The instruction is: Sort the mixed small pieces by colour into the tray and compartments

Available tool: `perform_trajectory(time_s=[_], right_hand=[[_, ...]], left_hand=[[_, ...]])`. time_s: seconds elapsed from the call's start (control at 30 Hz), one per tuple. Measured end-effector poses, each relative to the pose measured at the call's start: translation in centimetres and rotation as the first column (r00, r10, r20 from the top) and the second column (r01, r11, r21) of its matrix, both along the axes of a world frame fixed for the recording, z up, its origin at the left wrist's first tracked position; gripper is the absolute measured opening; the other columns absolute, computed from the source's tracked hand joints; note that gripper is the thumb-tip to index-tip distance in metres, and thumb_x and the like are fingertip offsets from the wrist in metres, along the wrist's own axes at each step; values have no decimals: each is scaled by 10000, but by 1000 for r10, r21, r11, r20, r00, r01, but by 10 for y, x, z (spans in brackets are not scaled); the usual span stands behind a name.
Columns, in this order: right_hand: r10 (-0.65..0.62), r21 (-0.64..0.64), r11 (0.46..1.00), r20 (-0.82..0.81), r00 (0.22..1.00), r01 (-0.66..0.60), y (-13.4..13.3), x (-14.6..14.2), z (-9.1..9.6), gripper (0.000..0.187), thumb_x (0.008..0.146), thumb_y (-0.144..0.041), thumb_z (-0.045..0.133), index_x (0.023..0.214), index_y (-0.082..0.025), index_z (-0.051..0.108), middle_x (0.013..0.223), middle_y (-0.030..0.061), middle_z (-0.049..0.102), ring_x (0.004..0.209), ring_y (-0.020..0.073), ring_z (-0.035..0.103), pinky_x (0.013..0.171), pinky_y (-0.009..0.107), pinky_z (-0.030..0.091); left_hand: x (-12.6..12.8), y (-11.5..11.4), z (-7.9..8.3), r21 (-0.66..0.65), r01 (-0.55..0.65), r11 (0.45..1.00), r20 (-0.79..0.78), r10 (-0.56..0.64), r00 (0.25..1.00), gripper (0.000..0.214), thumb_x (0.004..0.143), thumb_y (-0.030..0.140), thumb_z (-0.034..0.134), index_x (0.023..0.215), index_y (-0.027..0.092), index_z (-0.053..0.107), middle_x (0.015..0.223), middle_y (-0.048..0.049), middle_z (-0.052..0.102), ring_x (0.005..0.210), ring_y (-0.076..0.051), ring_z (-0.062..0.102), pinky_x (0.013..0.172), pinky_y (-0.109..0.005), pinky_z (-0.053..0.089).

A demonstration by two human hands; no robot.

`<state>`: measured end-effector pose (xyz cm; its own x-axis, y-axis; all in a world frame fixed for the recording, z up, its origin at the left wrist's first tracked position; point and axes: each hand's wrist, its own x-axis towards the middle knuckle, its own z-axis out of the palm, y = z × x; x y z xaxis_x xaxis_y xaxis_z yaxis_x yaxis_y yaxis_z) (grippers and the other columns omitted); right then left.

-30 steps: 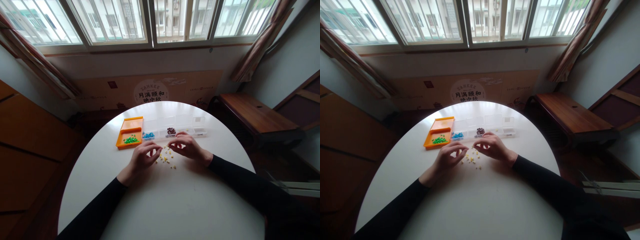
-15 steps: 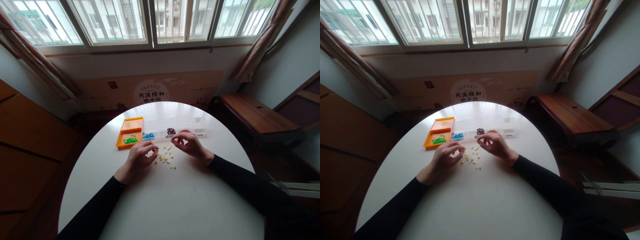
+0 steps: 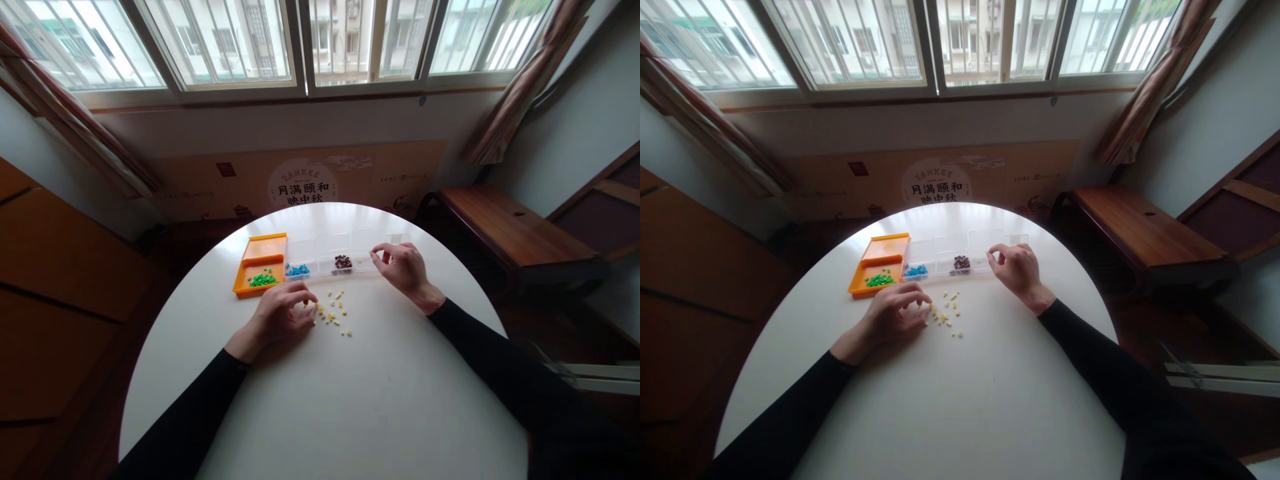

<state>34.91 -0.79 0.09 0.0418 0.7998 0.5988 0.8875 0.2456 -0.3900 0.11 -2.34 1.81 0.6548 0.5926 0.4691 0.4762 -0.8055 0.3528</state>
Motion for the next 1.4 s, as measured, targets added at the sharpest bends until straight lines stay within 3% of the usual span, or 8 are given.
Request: perform_trajectory(time_s=[0.2, 0.63, 1.13, 1.4], right_hand=[[-32, -28, 999, 12, 999, 33, 1, -1, -4, 134, 968, -361, 746, 942, -255, 824, 628, -22, 708, 609, 194, 640, 917, 379, 464], [141, 35, 990, -43, 989, -139, -8, -17, 0, 209, 1013, -357, 690, 871, -235, 784, 617, -23, 694, 571, 163, 625, 877, 365, 480], [251, 23, 968, -51, 967, -250, -9, -22, -7, 210, 1035, -371, 682, 903, -240, 781, 623, -34, 680, 577, 155, 607, 897, 365, 490], [404, 27, 915, -58, 913, -403, -16, -30, -1, 175, 1041, -307, 667, 917, -234, 766, 634, -46, 665, 569, 138, 585, 933, 368, 496]], left_hand=[[-1, 1, -2, -37, 45, 998, 20, -44, 999, 120, 889, 186, 733, 927, 250, 827, 939, -32, 754, 749, -138, 669, 623, -225, 515], [-3, 7, -12, 13, 92, 996, -9, -91, 996, 128, 1045, 256, 703, 961, 241, 799, 978, -37, 761, 744, -121, 678, 707, -226, 520], [-1, 5, -7, 30, 77, 997, -20, -77, 997, 118, 1032, 266, 714, 933, 223, 761, 984, -41, 750, 708, -122, 652, 662, -245, 510], [6, 3, -4, -83, 29, 996, 111, -19, 994, 179, 1098, 317, 652, 997, 192, 732, 960, -49, 752, 706, -120, 637, 661, -229, 529]])
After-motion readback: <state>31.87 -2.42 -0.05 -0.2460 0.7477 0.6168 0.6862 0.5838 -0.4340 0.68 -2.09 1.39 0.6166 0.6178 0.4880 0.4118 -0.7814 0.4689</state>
